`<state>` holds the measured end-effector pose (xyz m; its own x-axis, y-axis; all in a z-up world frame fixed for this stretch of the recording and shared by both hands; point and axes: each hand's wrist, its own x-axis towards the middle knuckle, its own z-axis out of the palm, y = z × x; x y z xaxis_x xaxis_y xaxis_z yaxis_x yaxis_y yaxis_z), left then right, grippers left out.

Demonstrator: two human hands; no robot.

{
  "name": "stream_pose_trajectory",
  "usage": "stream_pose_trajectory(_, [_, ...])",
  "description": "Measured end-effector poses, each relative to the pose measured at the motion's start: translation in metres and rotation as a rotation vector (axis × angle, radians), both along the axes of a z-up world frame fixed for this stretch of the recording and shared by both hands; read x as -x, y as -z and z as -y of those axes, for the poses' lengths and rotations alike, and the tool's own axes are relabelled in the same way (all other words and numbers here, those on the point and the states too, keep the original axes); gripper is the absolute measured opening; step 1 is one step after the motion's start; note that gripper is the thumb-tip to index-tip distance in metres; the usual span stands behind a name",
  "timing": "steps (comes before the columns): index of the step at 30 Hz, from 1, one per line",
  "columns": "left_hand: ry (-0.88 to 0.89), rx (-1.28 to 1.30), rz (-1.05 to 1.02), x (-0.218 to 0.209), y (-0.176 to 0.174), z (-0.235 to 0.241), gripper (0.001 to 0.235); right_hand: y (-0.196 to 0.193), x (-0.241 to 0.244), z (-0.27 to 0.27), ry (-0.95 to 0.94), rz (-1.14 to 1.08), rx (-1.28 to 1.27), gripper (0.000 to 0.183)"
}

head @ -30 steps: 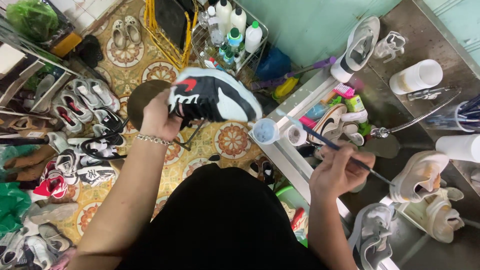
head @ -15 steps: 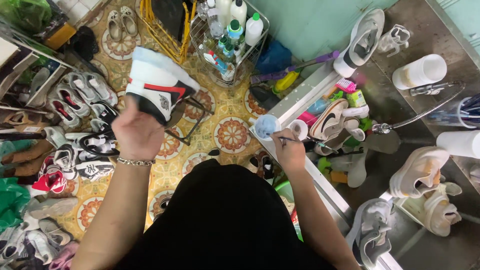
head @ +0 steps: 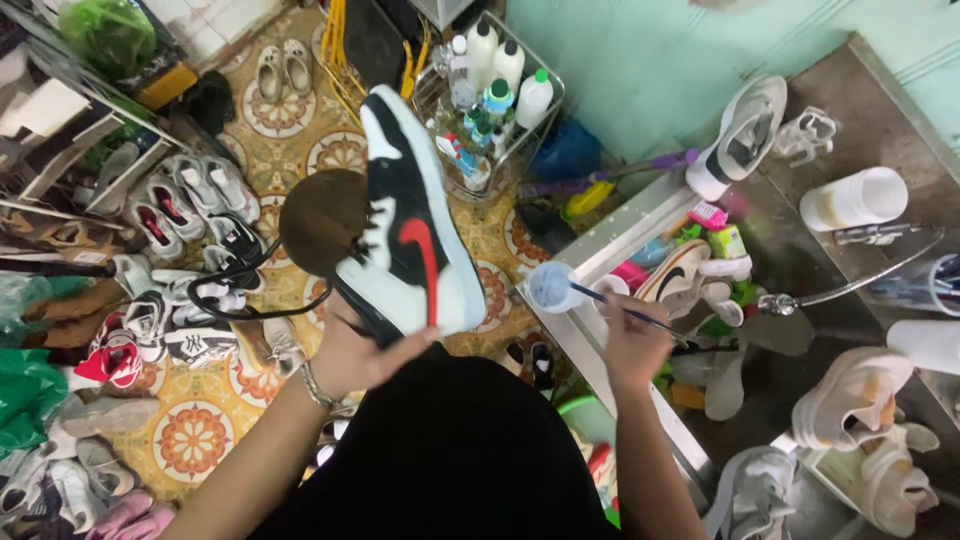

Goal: Applying paint or dye to the midsole of a sneaker using a small brush

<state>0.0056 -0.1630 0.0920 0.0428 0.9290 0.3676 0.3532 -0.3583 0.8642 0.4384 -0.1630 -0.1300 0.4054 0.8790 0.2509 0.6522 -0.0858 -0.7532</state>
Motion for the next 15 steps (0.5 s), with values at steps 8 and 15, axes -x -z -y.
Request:
stream_pose_trajectory(8, [0.333,-0.488,-1.013,0.038,0.028,0.012,0.035,-0.106,-0.03,-0.007,0.269,-1.0,-0.413,0.024])
stream_pose_trajectory(15, [0.631,-0.603,-1.283,0.071,0.067,0.017,0.052,-0.216,-0.01,-0.018,0.06,-1.068,-0.615,0.019])
